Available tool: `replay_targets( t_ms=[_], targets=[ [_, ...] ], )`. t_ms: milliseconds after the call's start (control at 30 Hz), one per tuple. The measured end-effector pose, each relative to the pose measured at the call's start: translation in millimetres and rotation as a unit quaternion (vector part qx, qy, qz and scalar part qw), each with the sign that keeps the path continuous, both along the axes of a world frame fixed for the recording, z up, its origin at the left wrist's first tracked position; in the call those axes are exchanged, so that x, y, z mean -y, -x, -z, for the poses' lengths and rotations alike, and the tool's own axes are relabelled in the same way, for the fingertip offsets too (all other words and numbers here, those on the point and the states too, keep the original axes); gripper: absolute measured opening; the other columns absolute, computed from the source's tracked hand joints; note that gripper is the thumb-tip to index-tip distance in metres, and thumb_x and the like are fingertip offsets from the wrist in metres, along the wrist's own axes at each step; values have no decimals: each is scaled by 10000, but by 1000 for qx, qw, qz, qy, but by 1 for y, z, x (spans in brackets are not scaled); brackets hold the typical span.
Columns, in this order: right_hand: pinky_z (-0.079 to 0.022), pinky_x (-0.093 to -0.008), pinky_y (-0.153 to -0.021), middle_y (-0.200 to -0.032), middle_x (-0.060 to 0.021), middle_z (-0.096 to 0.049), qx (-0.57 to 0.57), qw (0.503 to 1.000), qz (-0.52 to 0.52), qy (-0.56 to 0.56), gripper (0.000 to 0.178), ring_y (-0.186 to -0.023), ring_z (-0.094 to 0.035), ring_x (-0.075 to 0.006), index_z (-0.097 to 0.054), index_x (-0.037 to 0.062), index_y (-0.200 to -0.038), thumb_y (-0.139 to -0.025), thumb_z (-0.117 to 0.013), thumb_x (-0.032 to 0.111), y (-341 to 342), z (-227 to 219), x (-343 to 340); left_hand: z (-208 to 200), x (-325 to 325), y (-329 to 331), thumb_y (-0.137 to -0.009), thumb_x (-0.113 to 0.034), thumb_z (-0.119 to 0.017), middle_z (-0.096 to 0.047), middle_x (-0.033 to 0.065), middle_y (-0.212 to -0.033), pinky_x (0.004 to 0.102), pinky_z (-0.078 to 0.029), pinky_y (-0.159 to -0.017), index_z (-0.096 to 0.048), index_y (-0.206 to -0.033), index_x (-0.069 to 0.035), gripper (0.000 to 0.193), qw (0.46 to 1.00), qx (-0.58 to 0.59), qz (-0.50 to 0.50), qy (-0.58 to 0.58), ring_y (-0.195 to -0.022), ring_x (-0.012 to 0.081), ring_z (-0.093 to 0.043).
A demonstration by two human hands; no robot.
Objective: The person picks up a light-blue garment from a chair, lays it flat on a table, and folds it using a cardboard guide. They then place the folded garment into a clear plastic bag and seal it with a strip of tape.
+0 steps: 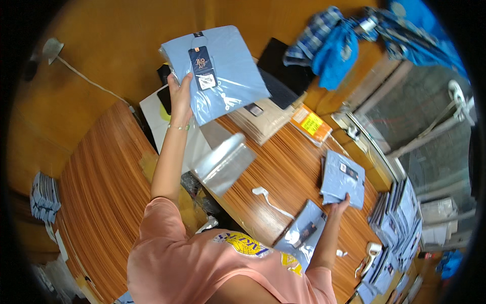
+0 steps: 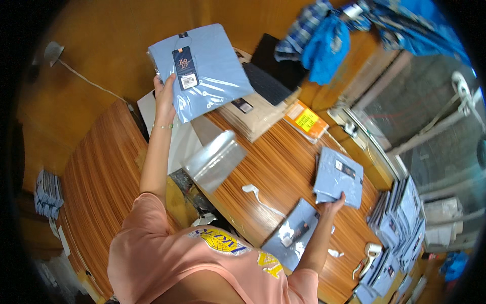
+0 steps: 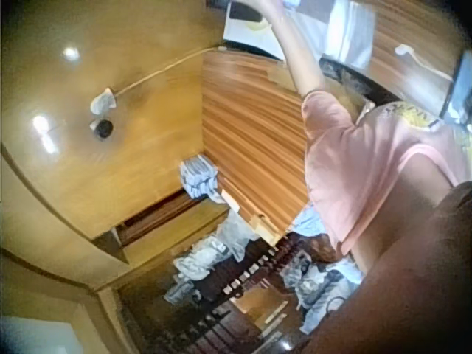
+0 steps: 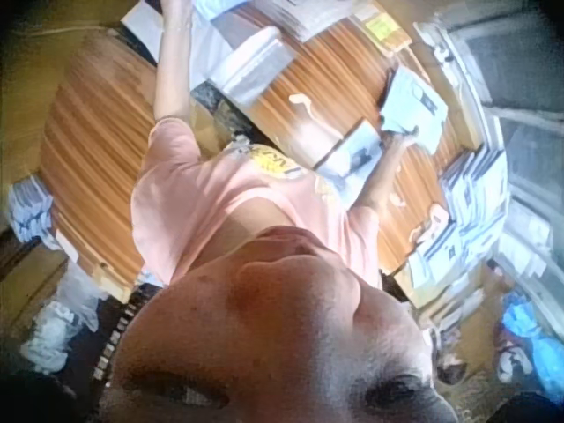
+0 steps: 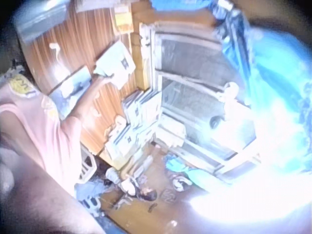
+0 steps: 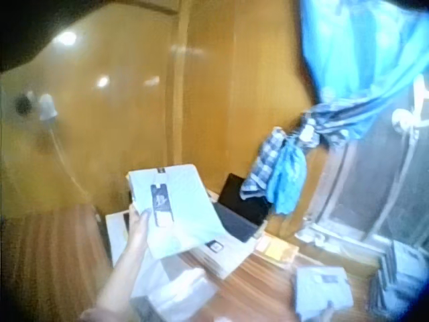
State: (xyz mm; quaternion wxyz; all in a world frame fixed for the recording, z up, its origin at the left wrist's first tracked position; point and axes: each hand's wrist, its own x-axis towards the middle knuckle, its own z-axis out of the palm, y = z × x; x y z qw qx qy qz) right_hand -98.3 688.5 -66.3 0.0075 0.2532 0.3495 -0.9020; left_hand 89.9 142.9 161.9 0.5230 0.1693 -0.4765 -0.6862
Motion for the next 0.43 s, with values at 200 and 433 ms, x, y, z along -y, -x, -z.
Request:
replay_targets(
  t_ms=[200,433],
  targets=[
    [-311,-485,-1008,-1289,-165,-429,-32,996,-32,82,511,-1182,-409,-332,-351,2,-1281,-837,-513,196,-8,-19,-45,26,-108,32,-837,-115,-563,-520,131,-1082,351,-492,-770,-367,-1174,-36,398,958,92,253,-95,-950,220,-551],
    [-329,-487,-993,-1303,-163,-420,-128,984,-76,95,523,-1181,-412,-342,-358,8,-1277,-843,-540,237,-46,-95,-138,85,-203,137,-797,-164,-621,-422,149,-1267,314,-428,-882,-189,-1381,-91,730,827,294,479,16,-1097,202,-474]
  ],
)
